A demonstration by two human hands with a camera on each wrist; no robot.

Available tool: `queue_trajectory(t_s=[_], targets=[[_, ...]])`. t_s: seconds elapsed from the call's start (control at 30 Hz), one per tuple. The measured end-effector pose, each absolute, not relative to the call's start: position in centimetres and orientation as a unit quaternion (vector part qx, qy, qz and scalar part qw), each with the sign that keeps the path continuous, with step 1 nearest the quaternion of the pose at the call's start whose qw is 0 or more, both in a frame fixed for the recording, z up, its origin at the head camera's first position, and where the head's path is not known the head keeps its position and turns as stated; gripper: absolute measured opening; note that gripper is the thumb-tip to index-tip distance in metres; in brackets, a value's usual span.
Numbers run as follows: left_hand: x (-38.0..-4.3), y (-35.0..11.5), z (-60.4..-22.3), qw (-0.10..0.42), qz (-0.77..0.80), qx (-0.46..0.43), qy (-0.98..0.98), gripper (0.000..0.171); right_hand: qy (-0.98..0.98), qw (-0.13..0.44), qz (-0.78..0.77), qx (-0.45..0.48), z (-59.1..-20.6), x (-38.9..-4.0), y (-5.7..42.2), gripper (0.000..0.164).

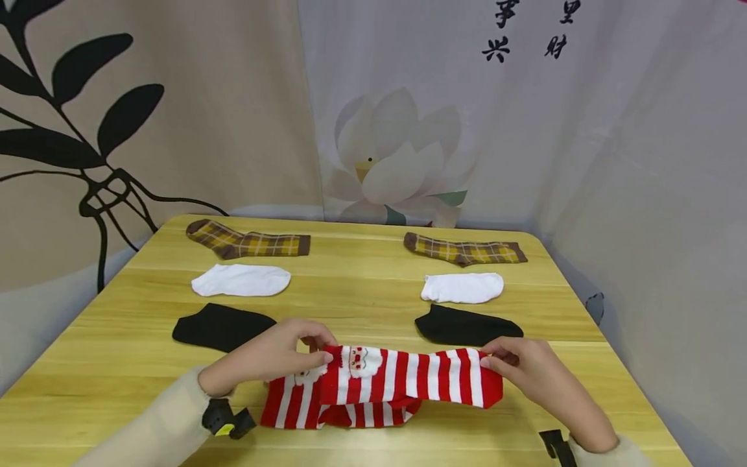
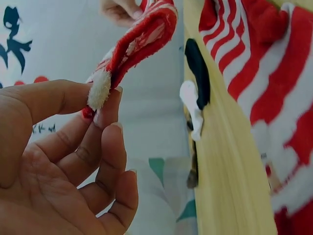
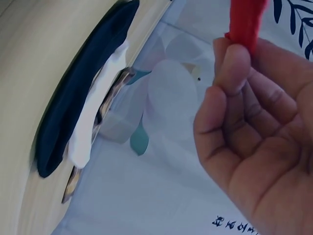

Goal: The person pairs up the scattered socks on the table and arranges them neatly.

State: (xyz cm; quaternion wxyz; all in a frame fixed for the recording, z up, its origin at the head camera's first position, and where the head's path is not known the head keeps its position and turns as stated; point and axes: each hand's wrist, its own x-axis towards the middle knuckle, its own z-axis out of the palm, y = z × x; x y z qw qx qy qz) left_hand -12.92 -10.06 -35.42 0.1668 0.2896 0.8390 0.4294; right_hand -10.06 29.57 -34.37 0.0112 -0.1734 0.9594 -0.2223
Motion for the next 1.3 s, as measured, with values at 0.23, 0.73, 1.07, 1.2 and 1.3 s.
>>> queue_trajectory(t_s=[0.23, 0.73, 1.07, 1.2, 1.3], targets=[[-12.6, -12.2, -36.3, 0.175, 0.425, 0.280, 0.843, 0.011, 0.947, 0.029, -0.226, -0.225, -34.4, -10.5, 28.0, 0.013], [-11.9, -15.6, -37.2, 0.168, 0.412, 0.264, 0.856, 0.011, 0.926, 0.060, -0.250, -0.277, -35.6, -11.1, 24.8, 0.015], [-11.5, -17.5, -38.8, 0.199, 0.419, 0.225, 0.857, 0.010, 0.912, 0.096, -0.274, -0.290, -36.5, -11.2, 23.3, 0.015], [-11.5, -17.9, -39.2, 0.206, 0.428, 0.230, 0.849, 0.010, 0.910, 0.116, -0.279, -0.284, -36.7, -11.2, 22.9, 0.014], [-11.6, -18.1, -39.3, 0.203, 0.425, 0.234, 0.850, 0.010, 0.909, 0.123, -0.279, -0.284, -36.9, -11.2, 22.5, 0.013]])
